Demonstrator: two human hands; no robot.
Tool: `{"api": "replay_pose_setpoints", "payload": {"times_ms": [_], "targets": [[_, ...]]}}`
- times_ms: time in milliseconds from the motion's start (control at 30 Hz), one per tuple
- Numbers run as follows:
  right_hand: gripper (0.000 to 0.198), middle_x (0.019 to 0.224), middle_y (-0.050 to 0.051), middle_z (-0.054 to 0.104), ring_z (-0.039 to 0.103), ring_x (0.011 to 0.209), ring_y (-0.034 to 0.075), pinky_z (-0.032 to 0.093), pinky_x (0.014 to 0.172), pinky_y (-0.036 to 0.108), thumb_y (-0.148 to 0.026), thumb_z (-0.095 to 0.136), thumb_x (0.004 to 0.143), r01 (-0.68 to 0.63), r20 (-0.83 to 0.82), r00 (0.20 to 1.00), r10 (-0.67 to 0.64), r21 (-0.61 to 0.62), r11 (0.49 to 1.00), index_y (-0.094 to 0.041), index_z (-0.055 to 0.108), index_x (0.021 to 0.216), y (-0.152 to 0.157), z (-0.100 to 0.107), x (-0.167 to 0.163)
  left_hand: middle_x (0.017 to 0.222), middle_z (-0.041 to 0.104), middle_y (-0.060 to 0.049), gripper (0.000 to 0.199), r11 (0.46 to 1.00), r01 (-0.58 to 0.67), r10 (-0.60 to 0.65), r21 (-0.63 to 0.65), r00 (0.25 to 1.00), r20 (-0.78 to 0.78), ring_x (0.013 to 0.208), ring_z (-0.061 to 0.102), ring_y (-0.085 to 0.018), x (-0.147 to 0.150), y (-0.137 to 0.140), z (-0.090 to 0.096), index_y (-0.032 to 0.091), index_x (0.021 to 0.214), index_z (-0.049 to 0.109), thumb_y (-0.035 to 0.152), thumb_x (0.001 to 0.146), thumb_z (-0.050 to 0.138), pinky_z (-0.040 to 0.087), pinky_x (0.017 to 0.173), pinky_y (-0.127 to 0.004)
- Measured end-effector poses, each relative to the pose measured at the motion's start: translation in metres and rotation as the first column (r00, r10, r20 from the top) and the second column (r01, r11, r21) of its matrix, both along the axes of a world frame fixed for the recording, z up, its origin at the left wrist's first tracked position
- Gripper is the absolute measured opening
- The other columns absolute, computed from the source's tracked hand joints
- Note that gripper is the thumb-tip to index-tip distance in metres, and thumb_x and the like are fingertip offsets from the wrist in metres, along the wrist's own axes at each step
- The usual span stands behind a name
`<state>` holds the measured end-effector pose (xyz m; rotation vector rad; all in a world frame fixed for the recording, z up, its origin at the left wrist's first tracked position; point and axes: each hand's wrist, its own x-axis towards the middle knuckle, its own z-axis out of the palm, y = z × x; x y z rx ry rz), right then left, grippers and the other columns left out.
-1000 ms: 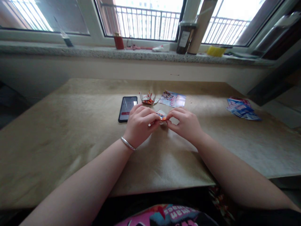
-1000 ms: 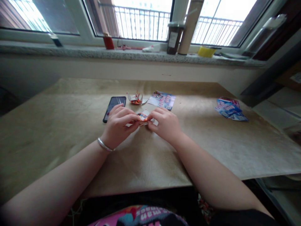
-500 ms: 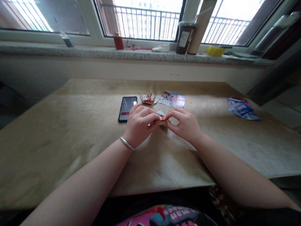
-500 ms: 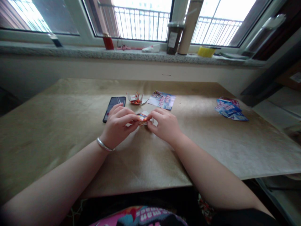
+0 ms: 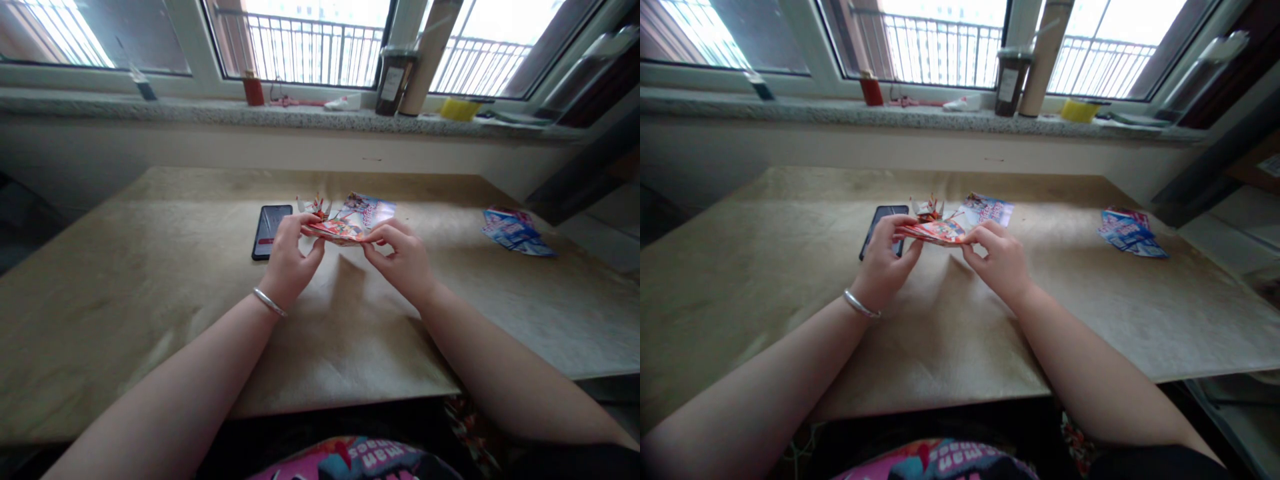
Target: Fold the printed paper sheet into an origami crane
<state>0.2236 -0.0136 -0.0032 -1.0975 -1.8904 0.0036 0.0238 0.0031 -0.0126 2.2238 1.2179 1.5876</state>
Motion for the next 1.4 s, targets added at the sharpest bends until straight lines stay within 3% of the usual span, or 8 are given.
{"api": "replay_pose_setpoints", "payload": {"times_ms": [133, 433, 533, 667, 900, 1067, 1200, 1400], "targets": [[0.008, 0.083, 0.002, 0.065, 0.061, 0.082, 0.016, 0.048, 0.07, 0.029, -0.02, 0.057, 0.081, -0.041, 0.073, 0.996, 0.044, -0.037, 0.998, -0.022, 0.063, 0.077, 0.002, -0.002, 0.001, 0.099, 0.055, -0.004, 0.018, 0.988, 0.106, -0.087, -0.108, 0.982, 0.169, 0.071, 0.056, -0.009, 0.001, 0.003, -0.003, 0.02, 0.101, 0.056, 0.018, 0.083, 0.056, 0.051, 0.059, -0.021], [0.006, 0.086, 0.003, 0.067, 0.061, 0.084, 0.017, 0.048, 0.074, 0.031, -0.026, 0.061, 0.081, -0.043, 0.206, 0.976, 0.07, -0.134, 0.99, -0.023, 0.067, 0.081, 0.007, -0.008, 0.003, 0.104, 0.052, -0.006, 0.016, 0.947, 0.273, -0.242, -0.167, 0.953, 0.184, 0.088, 0.056, -0.013, 0.002, -0.006, 0.001, 0.019, 0.099, 0.055, 0.027, 0.085, 0.055, 0.056, 0.065, -0.022], [0.007, 0.089, 0.003, 0.067, 0.061, 0.083, 0.017, 0.048, 0.072, 0.03, -0.027, 0.061, 0.081, -0.04, 0.222, 0.972, 0.078, -0.171, 0.984, -0.023, 0.067, 0.084, 0.007, -0.008, 0.002, 0.099, 0.054, -0.005, 0.014, 0.972, 0.208, -0.204, -0.111, 0.978, 0.049, 0.081, 0.056, -0.011, 0.002, -0.008, 0.003, 0.019, 0.097, 0.056, 0.017, 0.083, 0.055, 0.054, 0.062, -0.02], [0.01, 0.093, 0.003, 0.066, 0.061, 0.082, 0.016, 0.051, 0.069, 0.03, -0.024, 0.061, 0.079, 0.006, 0.117, 0.993, 0.014, -0.165, 0.986, -0.023, 0.064, 0.088, 0.006, -0.008, 0.001, 0.094, 0.06, -0.004, 0.025, 0.993, 0.12, -0.116, 0.012, 0.973, -0.198, 0.086, 0.057, -0.014, 0.002, -0.007, 0.004, 0.019, 0.104, 0.056, 0.01, 0.081, 0.054, 0.052, 0.077, -0.028], [0.028, 0.11, 0.005, 0.06, 0.063, 0.077, 0.013, 0.053, 0.064, 0.027, -0.021, 0.058, 0.08, 0.002, 0.045, 0.999, 0.006, -0.164, 0.986, -0.023, 0.06, 0.108, 0.006, -0.007, 0.001, 0.098, 0.063, -0.006, 0.035, 0.994, 0.109, -0.092, 0.02, 0.907, -0.412, 0.093, 0.058, -0.018, 0.0, -0.006, 0.001, 0.018, 0.119, 0.051, 0.013, 0.084, 0.051, 0.049, 0.082, -0.033], [0.012, 0.095, 0.003, 0.066, 0.062, 0.076, 0.014, 0.05, 0.066, 0.027, -0.022, 0.057, 0.08, 0.042, 0.188, 0.982, -0.001, -0.214, 0.976, -0.023, 0.067, 0.088, 0.006, -0.006, 0.002, 0.096, 0.065, -0.006, 0.022, 0.998, 0.066, -0.062, -0.009, 0.874, -0.483, 0.09, 0.057, -0.019, -0.004, -0.01, 0.008, 0.018, 0.103, 0.062, 0.025, 0.087, 0.048, 0.047, 0.08, -0.034], [0.005, 0.084, 0.001, 0.066, 0.059, 0.07, 0.014, 0.045, 0.061, 0.026, -0.026, 0.062, 0.076, 0.078, 0.305, 0.952, -0.008, -0.22, 0.972, -0.023, 0.066, 0.077, 0.006, -0.005, 0.006, 0.09, 0.066, -0.006, 0.038, 1.0, -0.012, -0.001, -0.021, 0.854, -0.52, 0.084, 0.056, -0.02, -0.006, -0.009, 0.011, 0.019, 0.084, 0.068, 0.031, 0.094, 0.033, 0.044, 0.079, -0.037], [0.003, 0.086, 0.0, 0.067, 0.061, 0.08, 0.017, 0.045, 0.071, 0.029, -0.022, 0.065, 0.072, -0.017, 0.462, 0.877, 0.134, -0.248, 0.969, -0.024, 0.067, 0.074, 0.007, -0.002, 0.009, 0.079, 0.069, -0.003, 0.029, 0.978, -0.181, 0.205, 0.101, 0.757, -0.62, 0.089, 0.052, -0.026, -0.008, -0.006, 0.002, 0.023, 0.068, 0.069, 0.036, 0.086, 0.05, 0.033, 0.092, -0.054]]}}
